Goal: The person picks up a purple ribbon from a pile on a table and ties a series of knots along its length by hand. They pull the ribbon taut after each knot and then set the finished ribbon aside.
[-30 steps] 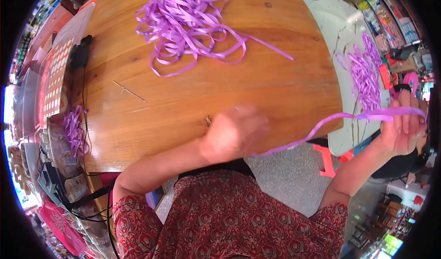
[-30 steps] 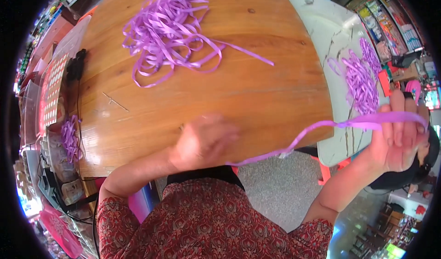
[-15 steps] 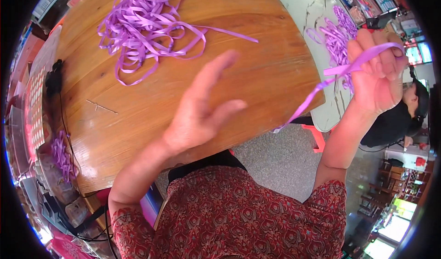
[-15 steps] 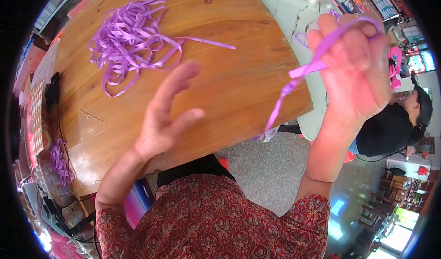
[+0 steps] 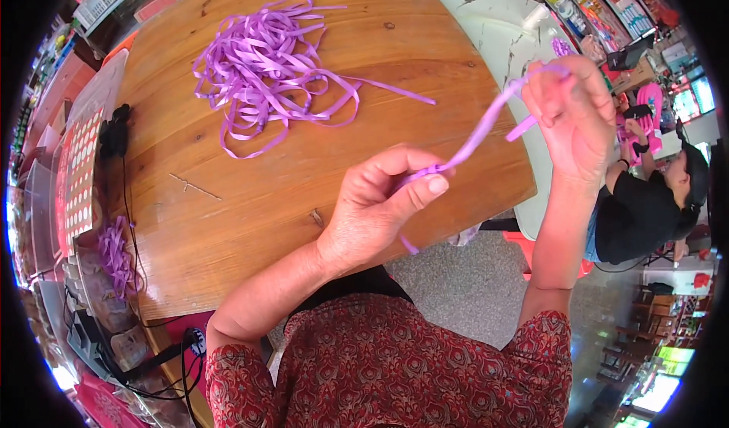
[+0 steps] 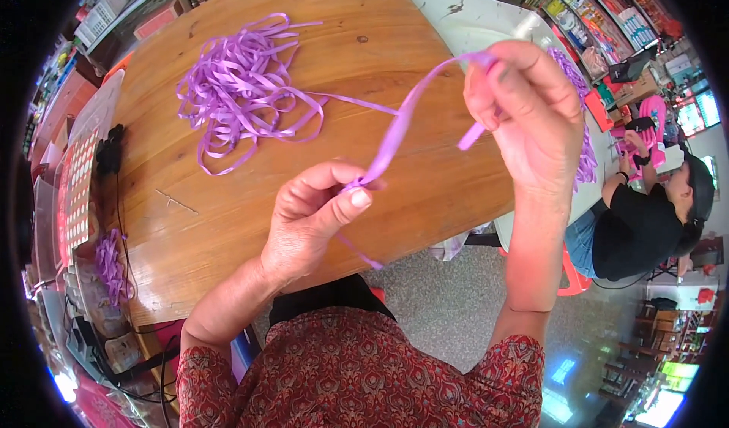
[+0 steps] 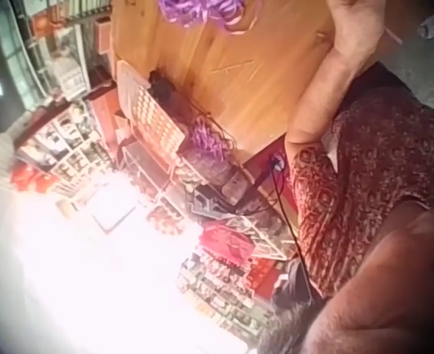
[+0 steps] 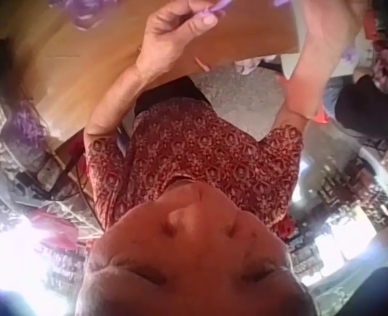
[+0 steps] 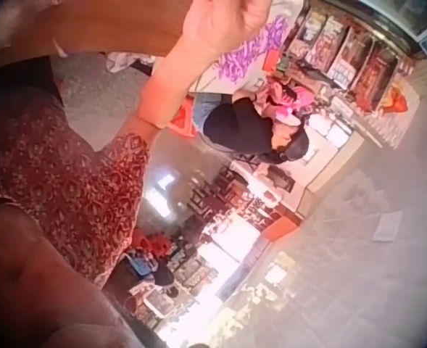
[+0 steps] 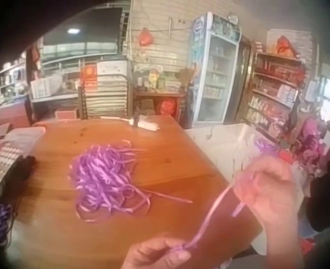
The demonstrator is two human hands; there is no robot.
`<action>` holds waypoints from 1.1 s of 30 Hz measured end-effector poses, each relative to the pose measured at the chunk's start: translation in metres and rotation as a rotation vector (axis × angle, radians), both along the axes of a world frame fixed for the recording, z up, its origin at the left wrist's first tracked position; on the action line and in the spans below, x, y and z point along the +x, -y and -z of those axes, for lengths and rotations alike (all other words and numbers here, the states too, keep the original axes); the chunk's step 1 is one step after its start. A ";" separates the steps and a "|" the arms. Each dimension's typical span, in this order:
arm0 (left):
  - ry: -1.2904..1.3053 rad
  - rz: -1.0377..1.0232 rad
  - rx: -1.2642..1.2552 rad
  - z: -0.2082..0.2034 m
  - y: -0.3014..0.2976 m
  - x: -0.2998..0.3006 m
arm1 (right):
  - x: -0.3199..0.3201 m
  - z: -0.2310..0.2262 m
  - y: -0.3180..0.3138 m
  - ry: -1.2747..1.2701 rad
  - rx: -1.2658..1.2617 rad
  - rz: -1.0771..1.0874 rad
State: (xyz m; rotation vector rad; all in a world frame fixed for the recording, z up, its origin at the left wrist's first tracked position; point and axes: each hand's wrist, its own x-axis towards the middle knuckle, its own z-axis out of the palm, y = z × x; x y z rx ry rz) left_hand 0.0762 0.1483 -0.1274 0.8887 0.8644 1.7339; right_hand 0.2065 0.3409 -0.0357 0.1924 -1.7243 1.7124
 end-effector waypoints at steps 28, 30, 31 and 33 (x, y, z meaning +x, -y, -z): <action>-0.091 -0.288 -0.174 0.033 0.022 -0.035 | -0.058 0.096 0.074 0.259 0.837 0.344; -0.116 -0.326 -0.199 0.037 0.024 -0.040 | -0.056 0.102 0.074 0.251 0.809 0.318; -0.426 -0.375 -0.267 0.039 0.025 -0.043 | -0.056 0.104 0.074 0.251 0.795 0.336; -0.738 -0.417 -0.337 0.040 0.024 -0.048 | -0.057 0.107 0.074 0.251 0.777 0.353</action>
